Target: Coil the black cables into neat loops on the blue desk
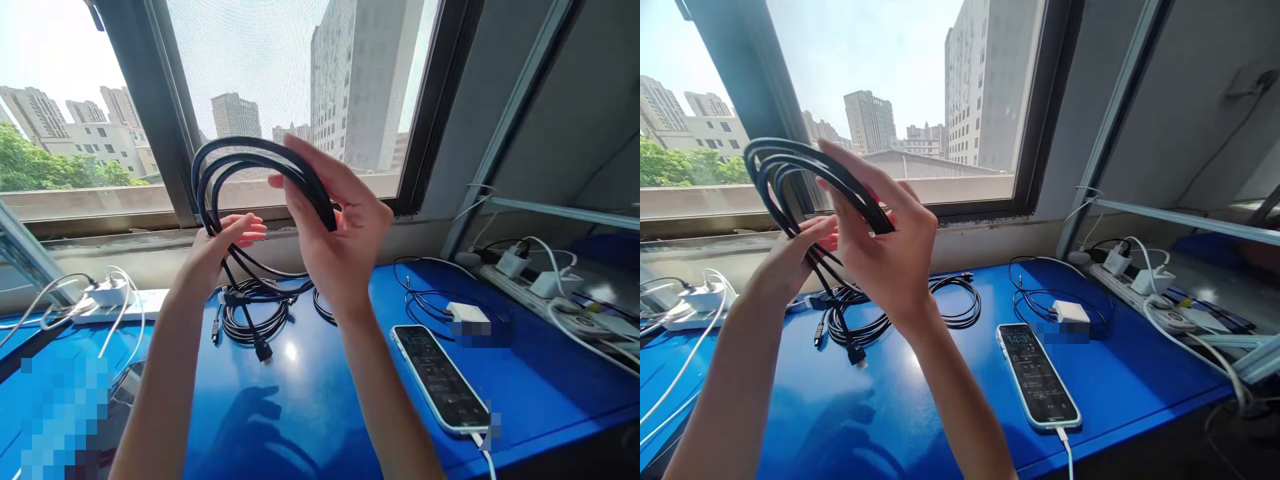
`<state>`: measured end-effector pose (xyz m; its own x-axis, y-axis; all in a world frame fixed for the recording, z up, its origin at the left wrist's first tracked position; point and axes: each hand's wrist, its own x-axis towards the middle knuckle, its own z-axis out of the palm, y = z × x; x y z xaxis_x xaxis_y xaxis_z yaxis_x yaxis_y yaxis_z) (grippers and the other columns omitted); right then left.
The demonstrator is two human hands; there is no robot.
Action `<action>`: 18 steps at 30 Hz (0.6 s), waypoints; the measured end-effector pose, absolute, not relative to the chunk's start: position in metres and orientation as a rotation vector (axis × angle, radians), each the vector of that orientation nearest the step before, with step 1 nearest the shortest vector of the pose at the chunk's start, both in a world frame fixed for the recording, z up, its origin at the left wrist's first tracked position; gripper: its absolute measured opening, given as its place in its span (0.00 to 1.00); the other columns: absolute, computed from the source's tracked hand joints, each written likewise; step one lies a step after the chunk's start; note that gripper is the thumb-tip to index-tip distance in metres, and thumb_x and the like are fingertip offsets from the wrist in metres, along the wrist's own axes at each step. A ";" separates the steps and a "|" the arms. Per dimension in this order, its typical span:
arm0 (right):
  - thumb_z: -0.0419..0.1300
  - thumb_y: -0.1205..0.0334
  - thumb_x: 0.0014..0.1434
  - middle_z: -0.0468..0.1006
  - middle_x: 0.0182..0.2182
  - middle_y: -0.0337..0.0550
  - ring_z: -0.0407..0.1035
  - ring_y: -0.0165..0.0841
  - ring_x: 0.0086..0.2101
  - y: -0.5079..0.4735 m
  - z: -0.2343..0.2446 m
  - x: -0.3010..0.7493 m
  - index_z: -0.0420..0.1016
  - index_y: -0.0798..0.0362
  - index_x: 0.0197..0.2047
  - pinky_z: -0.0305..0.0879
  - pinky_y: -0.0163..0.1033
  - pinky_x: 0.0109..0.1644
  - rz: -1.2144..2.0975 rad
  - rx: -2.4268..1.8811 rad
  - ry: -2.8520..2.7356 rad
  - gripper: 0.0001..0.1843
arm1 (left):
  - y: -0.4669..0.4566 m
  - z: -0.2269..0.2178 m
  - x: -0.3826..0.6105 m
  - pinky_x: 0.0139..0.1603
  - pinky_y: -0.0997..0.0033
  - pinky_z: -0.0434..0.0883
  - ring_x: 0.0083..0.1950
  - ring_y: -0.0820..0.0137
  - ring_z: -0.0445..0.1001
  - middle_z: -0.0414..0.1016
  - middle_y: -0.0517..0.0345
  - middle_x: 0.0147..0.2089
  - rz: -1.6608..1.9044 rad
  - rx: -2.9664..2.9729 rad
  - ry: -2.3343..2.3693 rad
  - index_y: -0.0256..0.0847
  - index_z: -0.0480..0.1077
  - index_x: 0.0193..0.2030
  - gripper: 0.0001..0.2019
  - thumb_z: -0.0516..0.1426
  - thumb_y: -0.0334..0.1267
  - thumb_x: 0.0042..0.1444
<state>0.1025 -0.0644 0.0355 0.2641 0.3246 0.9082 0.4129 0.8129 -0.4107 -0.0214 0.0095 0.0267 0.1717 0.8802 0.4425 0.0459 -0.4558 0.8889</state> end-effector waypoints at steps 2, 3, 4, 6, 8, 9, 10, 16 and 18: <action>0.50 0.62 0.64 0.76 0.49 0.40 0.73 0.28 0.46 -0.060 0.035 0.103 0.70 0.50 0.51 0.68 0.31 0.54 -0.031 -0.663 -1.308 0.15 | 0.007 0.029 -0.020 0.50 0.64 0.69 0.40 0.66 0.77 0.78 0.56 0.31 1.374 1.602 0.905 0.39 0.70 0.24 0.15 0.56 0.49 0.51; 0.50 0.63 0.63 0.77 0.48 0.39 0.73 0.27 0.46 -0.057 0.035 0.104 0.69 0.50 0.52 0.68 0.31 0.53 0.000 -0.666 -1.316 0.15 | 0.005 0.031 -0.019 0.49 0.65 0.69 0.36 0.69 0.76 0.76 0.58 0.27 1.387 1.559 0.920 0.40 0.67 0.21 0.17 0.53 0.47 0.55; 0.51 0.63 0.63 0.78 0.46 0.39 0.73 0.27 0.45 -0.053 0.034 0.106 0.68 0.50 0.52 0.69 0.31 0.52 0.034 -0.688 -1.337 0.15 | 0.003 0.032 -0.019 0.46 0.68 0.70 0.32 0.72 0.76 0.74 0.59 0.23 1.401 1.518 0.943 0.40 0.64 0.18 0.20 0.50 0.45 0.59; 0.55 0.63 0.60 0.79 0.40 0.38 0.74 0.28 0.42 -0.047 0.033 0.110 0.67 0.50 0.53 0.70 0.33 0.50 0.081 -0.813 -1.395 0.17 | -0.001 0.036 -0.019 0.36 0.72 0.70 0.23 0.75 0.72 0.68 0.62 0.16 1.426 1.455 1.018 0.40 0.61 0.16 0.23 0.46 0.41 0.63; 0.58 0.61 0.57 0.79 0.37 0.38 0.74 0.30 0.39 -0.042 0.032 0.115 0.68 0.48 0.55 0.71 0.36 0.49 0.083 -0.994 -1.436 0.21 | -0.004 0.039 -0.021 0.24 0.74 0.64 0.15 0.77 0.64 0.60 0.65 0.11 1.477 1.423 1.108 0.40 0.62 0.16 0.22 0.46 0.38 0.63; 0.59 0.61 0.56 0.79 0.37 0.38 0.74 0.31 0.38 -0.040 0.031 0.117 0.68 0.47 0.55 0.70 0.37 0.48 0.074 -1.060 -1.451 0.22 | -0.005 0.041 -0.022 0.19 0.74 0.59 0.13 0.78 0.58 0.56 0.67 0.10 1.533 1.423 1.134 0.40 0.62 0.17 0.20 0.48 0.37 0.62; 0.60 0.60 0.56 0.79 0.37 0.39 0.73 0.31 0.38 -0.039 0.031 0.119 0.68 0.48 0.55 0.70 0.37 0.48 0.064 -1.092 -1.463 0.22 | -0.005 0.042 -0.024 0.16 0.74 0.53 0.11 0.78 0.53 0.53 0.68 0.09 1.622 1.424 1.153 0.40 0.62 0.18 0.18 0.49 0.35 0.60; 0.56 0.56 0.60 0.78 0.30 0.38 0.73 0.28 0.32 -0.037 0.028 0.116 0.69 0.52 0.55 0.70 0.32 0.38 0.156 -0.995 -1.631 0.20 | -0.006 0.043 -0.029 0.17 0.74 0.48 0.15 0.80 0.52 0.55 0.73 0.15 2.153 1.481 1.263 0.37 0.68 0.34 0.05 0.56 0.27 0.49; 0.57 0.54 0.60 0.77 0.27 0.37 0.73 0.27 0.30 -0.037 0.028 0.113 0.70 0.53 0.53 0.70 0.31 0.35 0.226 -0.938 -1.673 0.20 | -0.006 0.041 -0.030 0.17 0.74 0.49 0.16 0.80 0.54 0.57 0.72 0.18 2.210 1.544 1.242 0.35 0.69 0.38 0.09 0.57 0.27 0.48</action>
